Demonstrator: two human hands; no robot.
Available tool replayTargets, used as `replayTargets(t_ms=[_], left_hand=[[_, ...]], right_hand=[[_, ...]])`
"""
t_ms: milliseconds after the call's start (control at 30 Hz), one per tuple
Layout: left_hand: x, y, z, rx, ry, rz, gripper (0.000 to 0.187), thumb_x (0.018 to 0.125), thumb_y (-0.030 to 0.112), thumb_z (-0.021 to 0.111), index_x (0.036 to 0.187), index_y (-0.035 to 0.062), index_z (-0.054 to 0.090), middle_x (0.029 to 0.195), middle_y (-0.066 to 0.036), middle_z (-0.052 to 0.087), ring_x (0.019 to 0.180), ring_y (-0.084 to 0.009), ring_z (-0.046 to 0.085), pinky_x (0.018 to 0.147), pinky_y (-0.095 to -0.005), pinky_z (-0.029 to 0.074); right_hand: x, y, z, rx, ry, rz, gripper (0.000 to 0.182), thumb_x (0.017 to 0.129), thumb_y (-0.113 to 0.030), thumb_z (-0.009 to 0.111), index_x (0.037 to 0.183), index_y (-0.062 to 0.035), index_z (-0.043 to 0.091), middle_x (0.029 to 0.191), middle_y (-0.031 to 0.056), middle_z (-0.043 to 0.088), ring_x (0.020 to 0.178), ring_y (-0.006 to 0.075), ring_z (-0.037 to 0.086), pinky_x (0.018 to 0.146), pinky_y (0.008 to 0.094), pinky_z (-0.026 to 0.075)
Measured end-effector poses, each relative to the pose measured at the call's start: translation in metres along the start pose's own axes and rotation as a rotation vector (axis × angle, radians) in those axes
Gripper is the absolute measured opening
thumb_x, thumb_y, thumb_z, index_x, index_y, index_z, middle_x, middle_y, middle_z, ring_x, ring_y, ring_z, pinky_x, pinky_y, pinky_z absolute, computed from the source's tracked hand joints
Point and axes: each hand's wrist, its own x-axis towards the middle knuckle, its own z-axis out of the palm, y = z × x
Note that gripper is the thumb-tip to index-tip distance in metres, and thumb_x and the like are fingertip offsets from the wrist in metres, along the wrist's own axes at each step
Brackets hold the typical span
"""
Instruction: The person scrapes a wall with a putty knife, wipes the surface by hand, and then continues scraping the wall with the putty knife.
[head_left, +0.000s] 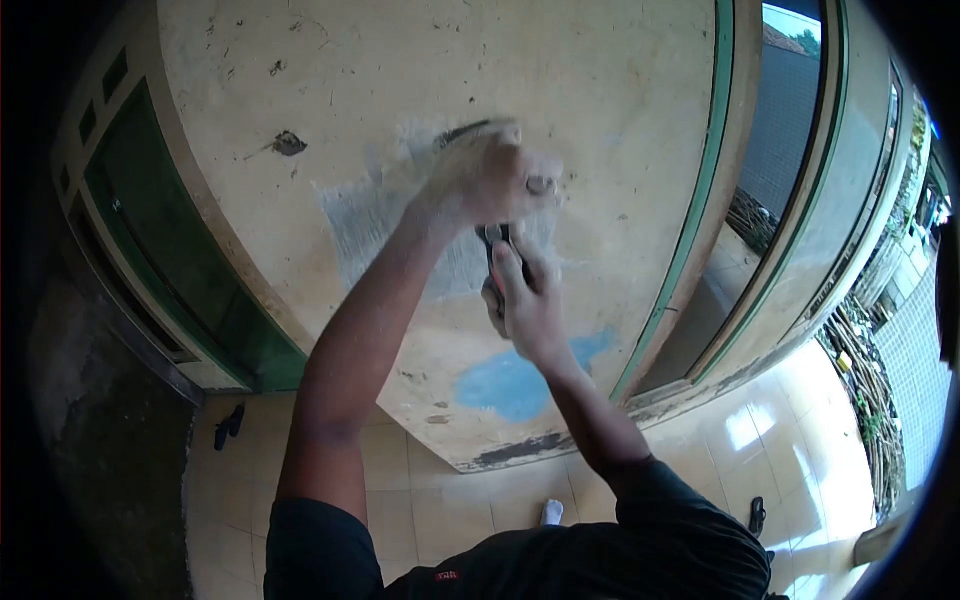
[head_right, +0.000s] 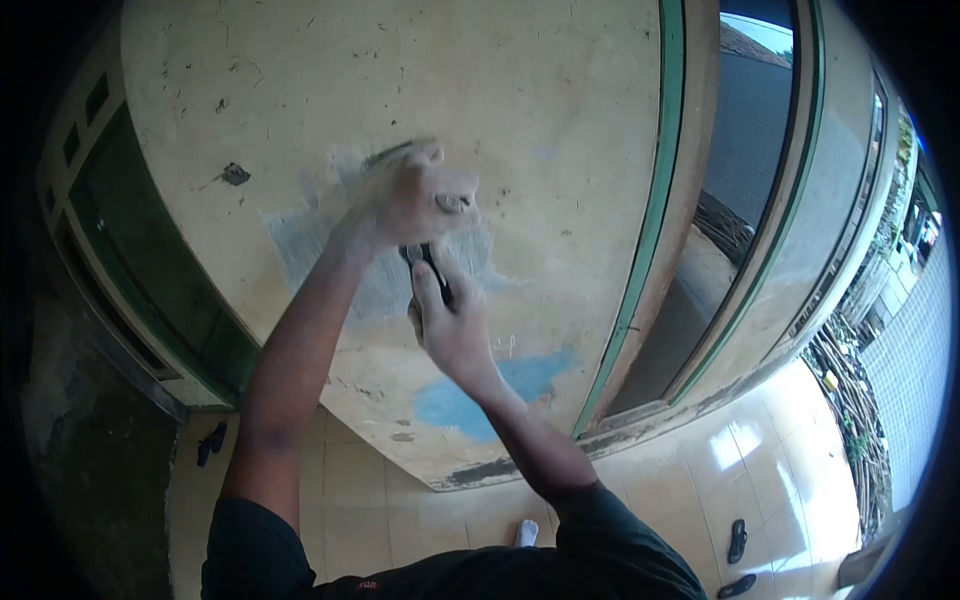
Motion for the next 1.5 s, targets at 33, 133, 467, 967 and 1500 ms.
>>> replayTargets(t_ms=[33,133,467,967,1500], left_hand=[[0.002,0.005,-0.003,-0.035,0.026,-0.013,0.017,0.064,0.018,0.071,0.064,0.0119,0.056,0.056,-0.007,0.048,0.060,-0.0207,0.049,0.055,-0.0362,0.043],[-0.002,0.014,0.016,-0.104,0.036,0.098,0.021,0.071,0.023,0.067,0.064,0.0082,0.054,0.054,-0.011,0.054,0.057,-0.0282,0.059,0.057,-0.0396,0.051],[-0.209,0.168,0.102,-0.968,0.686,-0.752,0.015,0.091,0.003,0.052,0.077,-0.0011,0.054,0.060,-0.003,0.046,0.055,-0.0046,0.039,0.050,-0.0227,0.035],[-0.329,0.280,0.094,-1.834,0.138,-1.157,0.054,0.083,0.018,0.067,0.130,0.0054,0.045,0.074,0.003,0.055,0.052,-0.0037,0.047,0.046,-0.0194,0.035],[-0.326,0.189,0.041,-1.939,0.545,-1.220,0.044,0.071,-0.006,0.068,0.111,-0.0031,0.051,0.074,-0.010,0.057,0.045,-0.0091,0.047,0.033,-0.0195,0.033]], right_hand=[[-0.014,0.002,-0.002,0.003,0.005,0.013,0.037,0.097,-0.017,0.044,0.132,-0.0043,0.042,0.057,-0.0020,0.041,0.043,0.0029,0.036,0.037,0.0203,0.029],[-0.029,0.002,0.001,0.075,-0.011,0.048,0.043,0.098,-0.023,0.040,0.140,-0.0118,0.032,0.058,0.0006,0.041,0.038,0.0048,0.032,0.031,0.0210,0.022],[-0.202,0.108,-0.044,0.168,0.440,0.251,0.034,0.099,-0.032,0.039,0.112,-0.0025,0.047,0.066,0.0070,0.053,0.039,0.0089,0.036,0.037,0.0228,0.030],[-0.302,0.127,-0.012,-0.076,0.171,0.343,0.037,0.100,-0.022,0.032,0.132,-0.0033,0.036,0.131,0.0143,0.043,0.120,0.0224,0.042,0.102,0.0332,0.031],[0.007,0.014,-0.017,-1.459,-0.431,-0.512,0.060,0.097,-0.045,0.019,0.145,-0.0090,0.018,0.153,0.0129,0.007,0.141,0.0321,-0.001,0.105,0.0584,-0.012]])
